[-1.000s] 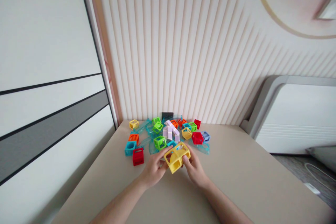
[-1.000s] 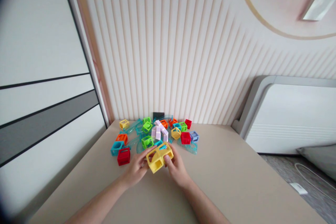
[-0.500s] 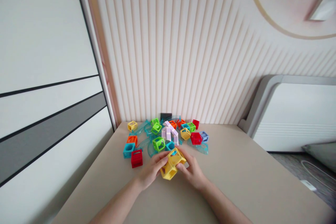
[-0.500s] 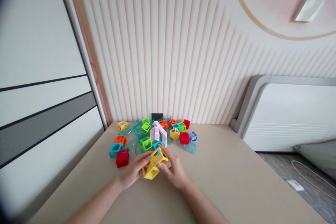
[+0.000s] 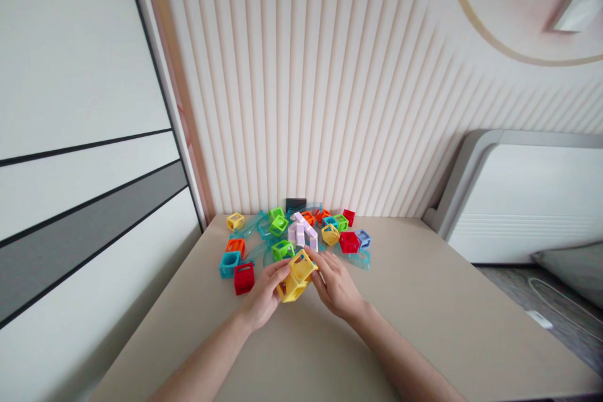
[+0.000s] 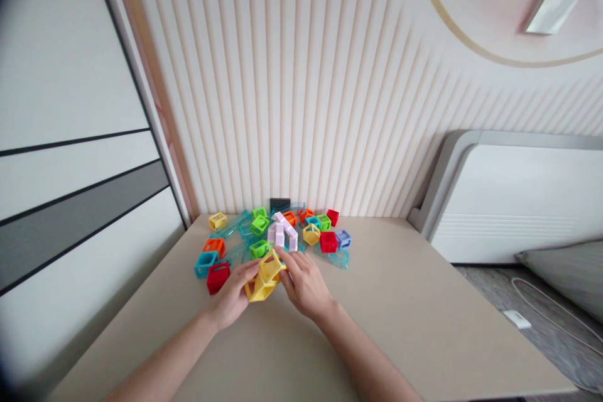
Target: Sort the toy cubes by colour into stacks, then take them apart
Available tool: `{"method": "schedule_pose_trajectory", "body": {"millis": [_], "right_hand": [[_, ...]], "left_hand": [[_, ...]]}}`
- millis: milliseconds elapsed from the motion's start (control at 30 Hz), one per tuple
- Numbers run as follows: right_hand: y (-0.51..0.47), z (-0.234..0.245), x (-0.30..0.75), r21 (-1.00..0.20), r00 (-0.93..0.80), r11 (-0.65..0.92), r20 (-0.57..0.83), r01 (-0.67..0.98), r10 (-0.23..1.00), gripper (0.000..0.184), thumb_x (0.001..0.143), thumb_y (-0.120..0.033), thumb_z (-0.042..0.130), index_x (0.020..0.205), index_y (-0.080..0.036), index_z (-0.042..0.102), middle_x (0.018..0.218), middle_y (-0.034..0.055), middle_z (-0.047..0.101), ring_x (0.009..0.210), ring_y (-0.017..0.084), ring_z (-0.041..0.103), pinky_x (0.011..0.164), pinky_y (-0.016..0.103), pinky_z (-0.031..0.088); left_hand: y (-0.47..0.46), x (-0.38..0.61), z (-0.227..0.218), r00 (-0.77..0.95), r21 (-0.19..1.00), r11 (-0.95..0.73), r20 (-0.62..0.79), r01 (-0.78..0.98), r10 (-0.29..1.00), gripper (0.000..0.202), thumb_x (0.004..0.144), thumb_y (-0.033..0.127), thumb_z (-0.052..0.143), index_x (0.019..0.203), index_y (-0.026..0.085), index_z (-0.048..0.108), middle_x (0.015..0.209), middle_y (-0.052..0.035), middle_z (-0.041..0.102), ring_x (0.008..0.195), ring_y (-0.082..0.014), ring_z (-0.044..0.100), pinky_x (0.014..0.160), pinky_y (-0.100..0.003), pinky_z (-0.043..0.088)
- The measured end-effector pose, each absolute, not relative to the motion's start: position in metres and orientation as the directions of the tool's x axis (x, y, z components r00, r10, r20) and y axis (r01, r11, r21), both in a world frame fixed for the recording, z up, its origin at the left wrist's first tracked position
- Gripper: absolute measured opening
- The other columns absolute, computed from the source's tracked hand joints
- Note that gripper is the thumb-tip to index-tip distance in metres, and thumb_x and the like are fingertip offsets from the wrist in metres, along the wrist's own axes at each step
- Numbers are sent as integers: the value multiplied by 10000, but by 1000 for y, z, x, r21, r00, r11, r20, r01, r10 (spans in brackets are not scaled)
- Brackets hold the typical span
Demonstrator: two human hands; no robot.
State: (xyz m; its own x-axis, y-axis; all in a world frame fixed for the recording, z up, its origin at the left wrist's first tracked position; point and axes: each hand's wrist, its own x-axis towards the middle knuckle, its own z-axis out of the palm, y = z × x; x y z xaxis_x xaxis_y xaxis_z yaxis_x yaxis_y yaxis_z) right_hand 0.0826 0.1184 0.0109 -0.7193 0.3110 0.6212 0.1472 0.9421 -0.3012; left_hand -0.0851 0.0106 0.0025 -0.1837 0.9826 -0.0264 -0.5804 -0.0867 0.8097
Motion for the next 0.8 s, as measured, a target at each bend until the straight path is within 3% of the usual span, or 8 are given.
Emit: {"method": "schedule_pose_trajectory", "body": {"millis": [133,200,333,467,800], "right_hand": [[137,30,75,-98,-772,990,620,104,142,464,1043,-366,379,1468,-183,426,1162,139,684,1026,265,615,890,422,494],[153,32,75,-12,-780,988,612,153,128,425,1032,-367,421,1401,-173,506,1181,137,679,1058,268,605,929,430,470],[181,17,79,32,-703,907,644,419,302,284,1020,-279,448,1186,-187,659,1158,127,681,1090,267,599,949,418,460],[191,-4,86,31,-650,816,623,577,435,228,971,-218,510,1117,-207,684,1241,132,644,1137,285,573,974,428,459],[192,-21,92,-3,-619,766,587,643,522,351,916,-172,554,1260,-177,624,1301,135,623,1212,289,532,1034,412,435]], "left_hand": [[11,-86,5,-266,792,-162,-1,-589,964,435,751,405,815,1106,168,737,1079,-117,761,1000,-271,701,833,-328,522],[12,-86,6,-303,791,-191,7,-581,953,449,750,393,820,1129,173,724,1099,-118,755,1002,-263,700,826,-314,515],[14,-86,6,-328,793,-200,0,-575,945,453,768,379,811,1173,206,702,1192,-108,724,1056,-249,678,836,-292,498],[14,-85,2,-319,798,-176,-22,-576,947,441,770,380,809,1162,208,703,1197,-103,720,1051,-244,674,854,-298,487],[14,-82,-3,-268,832,-93,-69,-546,961,444,742,421,823,1115,203,721,1106,-92,741,980,-235,676,815,-299,464]]}}
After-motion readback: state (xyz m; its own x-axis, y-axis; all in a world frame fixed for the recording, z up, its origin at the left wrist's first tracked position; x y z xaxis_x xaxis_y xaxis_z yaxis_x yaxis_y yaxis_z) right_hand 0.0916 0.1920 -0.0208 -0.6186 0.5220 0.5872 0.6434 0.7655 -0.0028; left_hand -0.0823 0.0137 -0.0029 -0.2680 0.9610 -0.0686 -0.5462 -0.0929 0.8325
